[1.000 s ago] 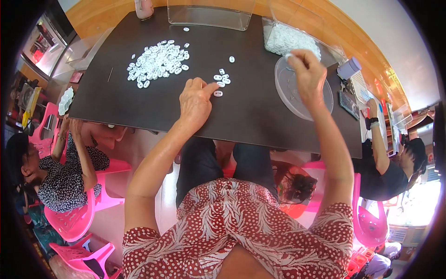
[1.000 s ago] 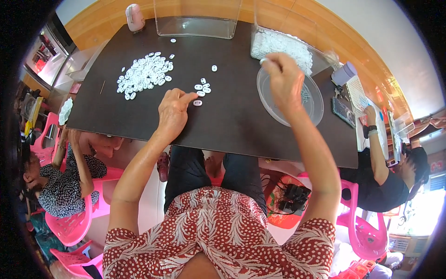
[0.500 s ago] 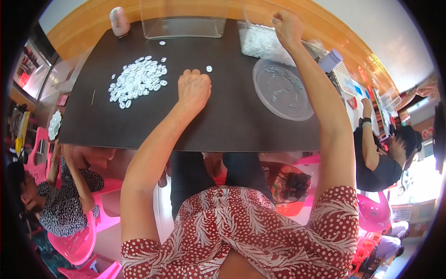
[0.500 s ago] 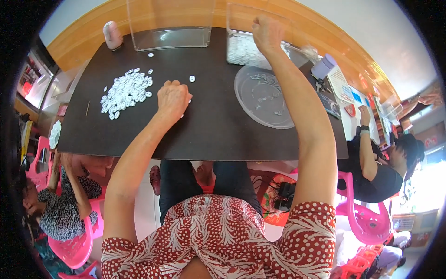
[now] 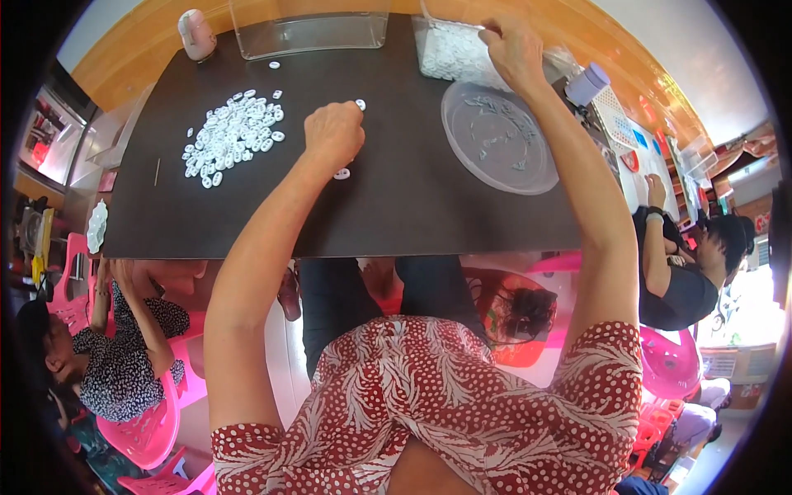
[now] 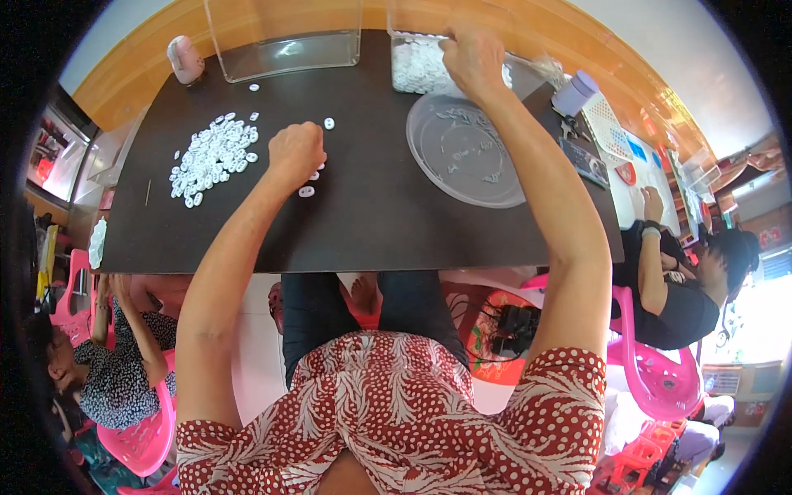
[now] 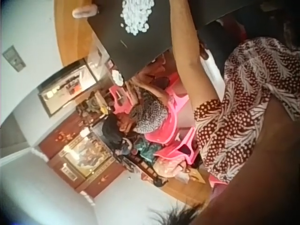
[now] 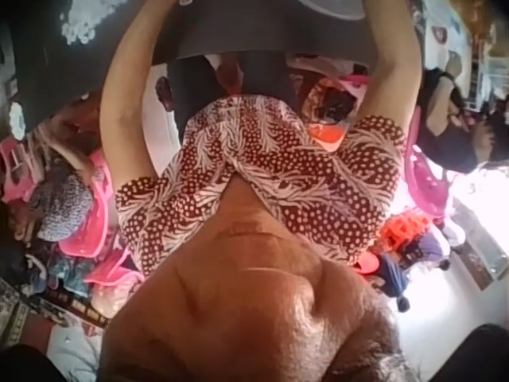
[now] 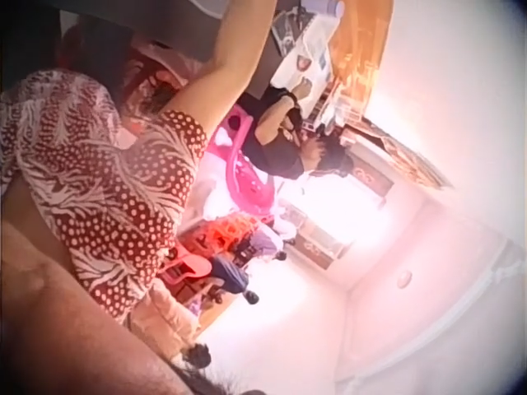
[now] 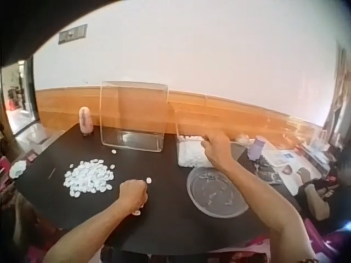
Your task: Inspecting and sorting small white plastic components on a workbench.
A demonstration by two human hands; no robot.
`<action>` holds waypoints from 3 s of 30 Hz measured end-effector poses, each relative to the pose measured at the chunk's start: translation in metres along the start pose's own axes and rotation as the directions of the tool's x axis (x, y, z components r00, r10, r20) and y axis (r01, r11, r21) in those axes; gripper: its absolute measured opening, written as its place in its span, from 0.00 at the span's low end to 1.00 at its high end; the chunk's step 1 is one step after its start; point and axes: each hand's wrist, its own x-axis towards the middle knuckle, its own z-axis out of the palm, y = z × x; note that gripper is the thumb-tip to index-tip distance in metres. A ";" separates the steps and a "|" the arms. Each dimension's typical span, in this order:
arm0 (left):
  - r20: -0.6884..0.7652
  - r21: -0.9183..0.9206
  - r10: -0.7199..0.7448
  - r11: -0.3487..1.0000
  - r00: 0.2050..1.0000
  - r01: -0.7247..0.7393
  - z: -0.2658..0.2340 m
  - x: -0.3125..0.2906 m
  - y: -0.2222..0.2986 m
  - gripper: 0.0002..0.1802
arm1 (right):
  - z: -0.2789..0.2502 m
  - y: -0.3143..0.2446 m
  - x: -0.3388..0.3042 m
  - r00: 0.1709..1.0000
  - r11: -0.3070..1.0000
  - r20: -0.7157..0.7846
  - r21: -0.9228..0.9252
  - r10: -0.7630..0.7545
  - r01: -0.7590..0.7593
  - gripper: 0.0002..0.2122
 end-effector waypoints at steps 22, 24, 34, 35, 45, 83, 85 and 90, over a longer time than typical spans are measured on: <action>-0.097 -0.044 0.333 0.940 0.938 -0.338 0.018 -0.008 0.011 0.03 | -0.035 0.004 -0.134 0.828 0.990 0.560 0.102 0.021 -0.094 0.06; -0.202 0.068 0.454 0.891 0.868 -0.450 0.021 -0.014 0.016 0.03 | -0.038 -0.004 -0.132 0.798 0.975 0.603 0.187 -0.016 -0.123 0.05; -0.091 -0.045 0.482 0.872 0.871 -0.487 0.014 -0.035 0.030 0.06 | -0.015 0.021 -0.127 0.884 0.967 0.434 0.096 0.174 -0.237 0.05; -0.092 -0.042 0.477 0.875 0.874 -0.482 0.014 -0.035 0.030 0.06 | -0.013 0.018 -0.125 0.875 0.973 0.452 0.058 0.173 -0.222 0.05; -0.058 0.109 0.498 0.865 0.865 -0.490 0.010 -0.035 0.037 0.06 | 0.013 0.021 -0.118 0.810 0.995 0.583 -0.104 0.063 -0.003 0.08; 0.281 -0.935 -0.154 -0.266 0.947 0.234 -0.020 -0.170 0.052 0.08 | 0.000 0.011 -0.128 0.850 0.998 0.523 0.028 -0.061 0.055 0.04; 0.267 -0.941 -0.172 -0.257 0.948 0.218 -0.019 -0.171 0.052 0.08 | -0.002 0.015 -0.130 0.873 0.999 0.487 0.039 -0.023 0.004 0.05; 0.299 -0.933 -0.178 -0.261 0.938 0.248 -0.014 -0.174 0.045 0.07 | -0.022 0.000 -0.131 0.835 0.996 0.550 -0.061 -0.019 0.064 0.07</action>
